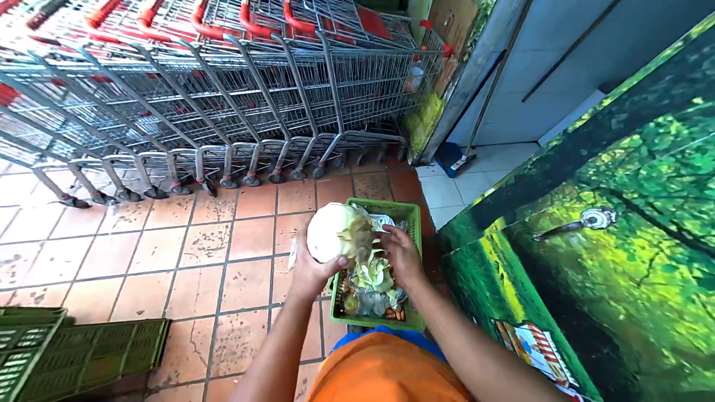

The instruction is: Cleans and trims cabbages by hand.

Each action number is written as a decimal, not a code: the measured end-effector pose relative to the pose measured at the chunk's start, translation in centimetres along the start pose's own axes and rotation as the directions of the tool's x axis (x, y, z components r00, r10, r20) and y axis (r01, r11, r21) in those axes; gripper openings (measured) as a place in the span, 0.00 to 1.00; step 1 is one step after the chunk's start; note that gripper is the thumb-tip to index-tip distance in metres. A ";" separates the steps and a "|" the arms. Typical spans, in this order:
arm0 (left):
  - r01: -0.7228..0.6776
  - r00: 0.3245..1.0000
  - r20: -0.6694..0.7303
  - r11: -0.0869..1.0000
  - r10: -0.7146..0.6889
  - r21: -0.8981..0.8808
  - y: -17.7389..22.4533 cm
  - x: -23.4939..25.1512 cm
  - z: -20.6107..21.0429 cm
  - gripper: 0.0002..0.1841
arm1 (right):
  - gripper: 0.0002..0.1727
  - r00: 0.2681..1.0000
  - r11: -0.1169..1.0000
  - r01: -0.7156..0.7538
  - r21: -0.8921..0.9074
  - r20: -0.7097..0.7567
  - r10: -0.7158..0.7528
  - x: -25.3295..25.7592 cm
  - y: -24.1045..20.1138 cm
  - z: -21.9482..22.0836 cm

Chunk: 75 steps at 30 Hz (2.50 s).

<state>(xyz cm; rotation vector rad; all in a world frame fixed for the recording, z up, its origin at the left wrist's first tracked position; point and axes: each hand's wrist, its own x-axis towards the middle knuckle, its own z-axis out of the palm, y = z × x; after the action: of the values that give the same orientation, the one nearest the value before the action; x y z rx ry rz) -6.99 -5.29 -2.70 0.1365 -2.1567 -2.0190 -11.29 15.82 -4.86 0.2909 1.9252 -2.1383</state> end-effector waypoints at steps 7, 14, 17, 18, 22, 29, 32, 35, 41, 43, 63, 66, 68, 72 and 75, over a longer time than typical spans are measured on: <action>-0.198 0.948 0.319 0.768 -0.008 0.609 1.0 3.1 -4.3 0.66 | 0.40 0.959 0.867 0.232 -0.441 0.254 -0.127 -0.1 -0.4 -1.6; 0.160 0.958 0.201 0.963 -0.204 0.216 -0.3 1.6 -4.2 0.67 | 0.43 0.720 0.681 0.617 -0.396 0.633 -0.284 -1.0 -2.9 -1.4; 0.232 0.947 0.220 0.972 -0.233 0.032 -0.6 1.7 -3.5 0.67 | 0.38 0.686 0.526 0.707 -0.472 0.636 -0.352 -0.8 -3.2 -1.3; 0.255 0.941 0.232 0.967 -0.247 -0.005 -0.6 1.8 -3.3 0.66 | 0.35 0.669 0.480 0.733 -0.482 0.637 -0.382 -0.7 -3.3 -1.3; 0.367 0.903 0.279 0.924 -0.327 -0.104 -0.8 1.7 -2.8 0.61 | 0.24 0.589 0.393 0.806 -0.443 0.669 -0.454 0.0 -3.4 -1.4; 0.487 0.846 0.325 0.861 -0.423 -0.148 -0.9 1.3 -2.0 0.56 | 0.23 0.603 0.407 0.794 -0.452 0.671 -0.431 0.6 -4.0 -1.8; 0.487 0.835 0.361 0.863 -0.417 -0.130 -0.5 0.9 -2.1 0.55 | 0.19 0.607 0.435 0.785 -0.442 0.692 -0.391 0.7 -4.2 -2.0; 0.500 0.826 0.359 0.859 -0.435 -0.109 -0.4 0.4 -1.8 0.48 | 0.11 0.549 0.422 0.821 -0.384 0.734 -0.401 1.0 -4.4 -2.4; 0.579 0.814 0.320 0.728 -0.485 -0.368 -1.7 0.7 -1.3 0.54 | 0.05 0.510 0.366 0.854 -0.370 0.737 -0.443 0.8 -4.6 -4.6; 0.574 0.818 0.306 0.657 -0.488 -0.488 -2.3 0.9 -1.4 0.52 | 0.05 0.528 0.357 0.847 -0.394 0.703 -0.476 0.4 -4.0 -5.5; 0.054 0.887 -0.080 0.274 -0.455 -0.960 -2.0 6.3 5.0 0.45 | 0.11 0.614 0.340 0.776 -0.531 0.511 -0.601 -2.6 2.8 -4.1; 0.026 0.838 -0.124 0.266 -0.532 -0.964 -2.1 9.0 3.7 0.49 | 0.10 0.662 0.359 0.719 -0.595 0.431 -0.613 -2.5 2.9 -5.7; 0.060 0.854 -0.076 0.242 -0.514 -0.968 -2.0 9.6 2.6 0.50 | 0.08 0.721 0.404 0.638 -0.655 0.324 -0.613 -1.2 3.0 -6.7; 0.210 0.911 0.084 0.278 -0.403 -0.938 -2.0 7.4 1.6 0.52 | 0.08 0.842 0.468 0.457 -0.756 0.199 -0.501 1.1 3.3 -6.8; 0.274 0.922 0.166 0.287 -0.349 -0.918 -2.3 5.8 1.9 0.54 | 0.27 0.980 0.489 0.197 -0.850 0.165 -0.108 2.3 1.4 -5.7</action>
<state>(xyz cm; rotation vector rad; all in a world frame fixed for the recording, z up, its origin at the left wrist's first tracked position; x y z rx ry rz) -13.20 -4.69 -4.73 0.4693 -0.5873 -3.0675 -13.15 21.26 -7.47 -0.1965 2.7366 -0.9314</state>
